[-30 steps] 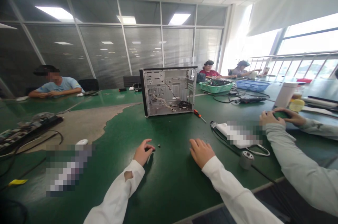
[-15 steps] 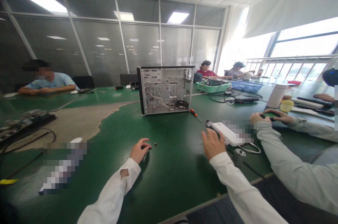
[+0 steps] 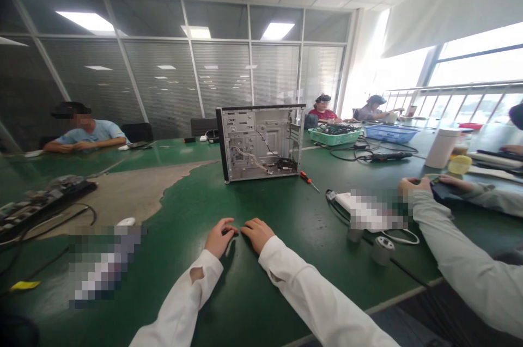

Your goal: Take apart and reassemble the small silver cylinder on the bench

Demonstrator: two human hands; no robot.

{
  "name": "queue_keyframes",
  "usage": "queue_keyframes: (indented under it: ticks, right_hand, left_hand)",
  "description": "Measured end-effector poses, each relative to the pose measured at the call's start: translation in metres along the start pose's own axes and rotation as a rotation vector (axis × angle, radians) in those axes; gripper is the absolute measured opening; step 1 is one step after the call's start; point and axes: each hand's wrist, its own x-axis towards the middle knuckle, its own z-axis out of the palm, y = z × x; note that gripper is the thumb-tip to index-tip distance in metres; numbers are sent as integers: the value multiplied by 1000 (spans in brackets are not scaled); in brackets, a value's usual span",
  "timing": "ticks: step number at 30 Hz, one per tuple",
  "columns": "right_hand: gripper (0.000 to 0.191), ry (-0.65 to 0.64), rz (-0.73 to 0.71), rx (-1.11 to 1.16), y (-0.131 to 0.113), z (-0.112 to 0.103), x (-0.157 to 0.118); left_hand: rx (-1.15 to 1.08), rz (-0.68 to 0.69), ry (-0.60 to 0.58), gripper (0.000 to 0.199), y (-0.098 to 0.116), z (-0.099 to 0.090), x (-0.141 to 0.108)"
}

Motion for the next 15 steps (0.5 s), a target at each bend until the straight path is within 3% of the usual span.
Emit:
queue_keyframes:
  ticks: [4,8,11,15]
  right_hand:
    - [35,17,-75,45,1,-10,-14]
    - [33,10,-55,0,11,-32,-48]
    - [30,28,59,-160,40,-57,-81]
    - [24,124,224,-410,100,-96,-128]
  left_hand:
    - [-24,3,-2,29,-3,0,1]
    - [-25,-8,-5,29,-2,0,0]
    - [-24,-17,4,29,-1,0,0]
    - [-35,-10,5,29,-2,1,0]
